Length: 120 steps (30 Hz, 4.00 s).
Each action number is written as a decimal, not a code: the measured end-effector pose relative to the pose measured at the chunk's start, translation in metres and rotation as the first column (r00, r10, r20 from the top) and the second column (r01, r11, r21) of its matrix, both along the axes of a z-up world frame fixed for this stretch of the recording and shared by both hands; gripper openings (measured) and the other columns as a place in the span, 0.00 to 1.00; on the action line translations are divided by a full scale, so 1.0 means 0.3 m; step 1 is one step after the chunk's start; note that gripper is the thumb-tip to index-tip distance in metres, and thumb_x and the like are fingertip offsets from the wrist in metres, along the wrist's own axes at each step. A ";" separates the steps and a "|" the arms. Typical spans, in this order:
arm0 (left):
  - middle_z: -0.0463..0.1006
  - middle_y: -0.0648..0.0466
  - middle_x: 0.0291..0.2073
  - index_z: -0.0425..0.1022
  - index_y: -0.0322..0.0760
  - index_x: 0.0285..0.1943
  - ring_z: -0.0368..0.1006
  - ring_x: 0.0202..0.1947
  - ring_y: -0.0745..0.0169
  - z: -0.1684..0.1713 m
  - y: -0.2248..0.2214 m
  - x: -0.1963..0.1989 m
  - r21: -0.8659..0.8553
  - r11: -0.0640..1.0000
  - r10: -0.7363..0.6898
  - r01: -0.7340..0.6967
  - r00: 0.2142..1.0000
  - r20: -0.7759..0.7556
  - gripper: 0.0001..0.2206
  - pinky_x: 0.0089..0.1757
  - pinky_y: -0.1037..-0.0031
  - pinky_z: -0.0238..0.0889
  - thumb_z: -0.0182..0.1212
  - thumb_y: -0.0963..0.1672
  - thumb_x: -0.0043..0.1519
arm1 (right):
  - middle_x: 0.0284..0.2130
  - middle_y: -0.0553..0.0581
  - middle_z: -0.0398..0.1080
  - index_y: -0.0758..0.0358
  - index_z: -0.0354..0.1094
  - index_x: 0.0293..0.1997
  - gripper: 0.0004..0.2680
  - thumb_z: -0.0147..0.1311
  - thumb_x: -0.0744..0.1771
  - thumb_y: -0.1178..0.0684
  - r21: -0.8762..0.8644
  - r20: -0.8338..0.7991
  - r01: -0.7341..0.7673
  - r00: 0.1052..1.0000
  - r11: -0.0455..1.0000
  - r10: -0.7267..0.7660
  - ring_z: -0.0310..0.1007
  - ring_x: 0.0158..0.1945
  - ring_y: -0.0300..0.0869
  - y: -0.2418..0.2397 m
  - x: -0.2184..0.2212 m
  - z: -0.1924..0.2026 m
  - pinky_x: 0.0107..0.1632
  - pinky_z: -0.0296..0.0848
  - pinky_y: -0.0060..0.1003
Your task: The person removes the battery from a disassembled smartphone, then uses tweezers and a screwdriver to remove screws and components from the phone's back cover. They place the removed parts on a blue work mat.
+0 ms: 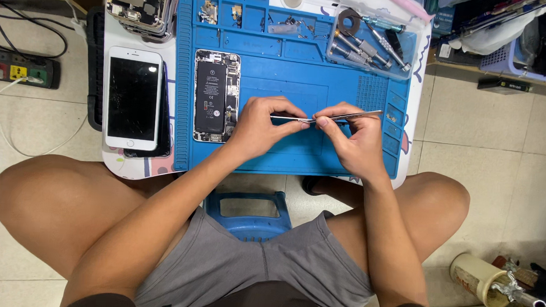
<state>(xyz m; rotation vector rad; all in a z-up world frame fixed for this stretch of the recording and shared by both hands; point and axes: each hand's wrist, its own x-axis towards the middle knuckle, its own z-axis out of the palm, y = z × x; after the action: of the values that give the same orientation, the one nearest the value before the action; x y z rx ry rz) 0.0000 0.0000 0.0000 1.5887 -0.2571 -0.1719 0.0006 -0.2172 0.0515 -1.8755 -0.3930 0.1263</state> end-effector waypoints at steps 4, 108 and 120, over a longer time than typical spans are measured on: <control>0.86 0.52 0.34 0.86 0.43 0.43 0.84 0.41 0.55 -0.006 -0.002 -0.009 0.003 1.000 0.001 -0.001 1.000 0.001 0.06 0.45 0.67 0.75 0.74 0.41 0.58 | 0.29 0.61 0.77 0.69 0.79 0.42 0.02 0.61 0.69 0.63 0.007 0.005 0.024 1.000 1.000 -0.024 0.78 0.38 0.43 -0.006 -0.008 -0.013 0.48 0.75 0.38; 0.87 0.54 0.35 0.88 0.47 0.43 0.83 0.42 0.53 -0.001 0.009 -0.021 0.064 0.998 -0.001 0.004 0.999 -0.048 0.06 0.45 0.66 0.73 0.75 0.44 0.58 | 0.62 0.78 0.68 0.58 0.34 0.79 0.26 0.46 0.72 0.60 0.556 -0.247 0.230 0.963 0.799 -0.105 0.83 0.29 0.55 0.019 0.047 -0.029 0.20 0.81 0.27; 0.87 0.54 0.35 0.87 0.47 0.42 0.84 0.42 0.55 -0.019 -0.001 -0.019 0.033 0.999 -0.012 0.014 0.998 -0.058 0.06 0.46 0.67 0.73 0.75 0.45 0.58 | 0.67 0.82 0.63 0.52 0.34 0.76 0.23 0.46 0.74 0.56 0.584 -0.411 0.352 0.905 0.732 -0.108 0.83 0.39 0.60 -0.022 0.058 -0.047 0.31 0.88 0.31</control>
<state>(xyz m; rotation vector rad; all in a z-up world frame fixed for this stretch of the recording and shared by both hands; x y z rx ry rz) -0.0058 -0.0003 -0.0057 1.6131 -0.2208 -0.2333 0.0180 -0.2237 0.0375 -1.1548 0.0653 0.1294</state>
